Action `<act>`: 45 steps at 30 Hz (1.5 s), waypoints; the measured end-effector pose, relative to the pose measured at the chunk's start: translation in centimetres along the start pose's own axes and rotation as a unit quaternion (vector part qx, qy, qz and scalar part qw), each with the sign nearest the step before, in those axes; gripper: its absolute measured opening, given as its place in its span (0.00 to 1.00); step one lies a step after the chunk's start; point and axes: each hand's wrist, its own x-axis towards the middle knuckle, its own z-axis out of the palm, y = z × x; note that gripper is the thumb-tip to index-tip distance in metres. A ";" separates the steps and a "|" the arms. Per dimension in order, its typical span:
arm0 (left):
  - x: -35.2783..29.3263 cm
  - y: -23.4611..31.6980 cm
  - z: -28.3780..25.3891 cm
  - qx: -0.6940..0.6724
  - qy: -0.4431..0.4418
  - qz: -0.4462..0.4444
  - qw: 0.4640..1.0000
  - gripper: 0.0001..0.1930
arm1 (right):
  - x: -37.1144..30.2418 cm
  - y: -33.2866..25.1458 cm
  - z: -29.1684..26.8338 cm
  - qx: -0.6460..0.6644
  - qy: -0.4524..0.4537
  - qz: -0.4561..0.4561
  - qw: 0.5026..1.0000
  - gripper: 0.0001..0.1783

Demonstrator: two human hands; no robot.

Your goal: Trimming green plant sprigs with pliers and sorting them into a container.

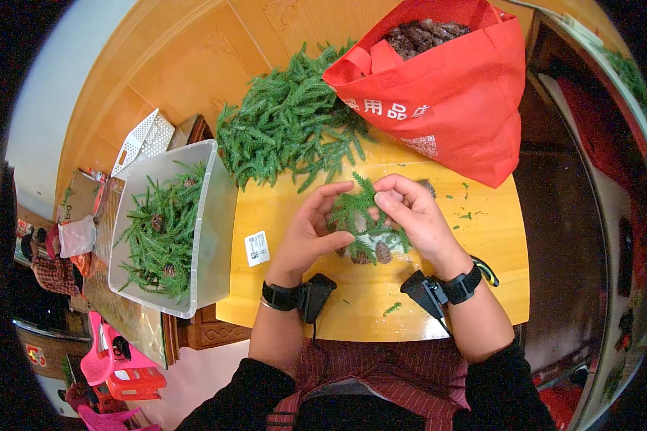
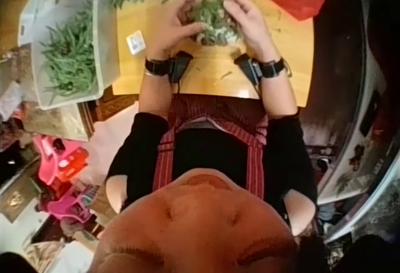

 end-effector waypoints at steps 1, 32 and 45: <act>0.1 -0.1 0.0 0.000 -0.001 0.000 1.000 0.32 | 0.0 0.0 0.0 0.000 0.000 -0.004 1.000 0.10; -0.5 0.0 -1.0 0.061 0.024 0.026 0.998 0.12 | -0.5 0.6 0.0 0.011 -0.107 0.020 0.994 0.10; -0.3 -0.6 -1.4 -0.051 0.006 -0.022 0.998 0.11 | -0.2 0.5 -0.1 -0.024 -0.074 0.004 0.997 0.10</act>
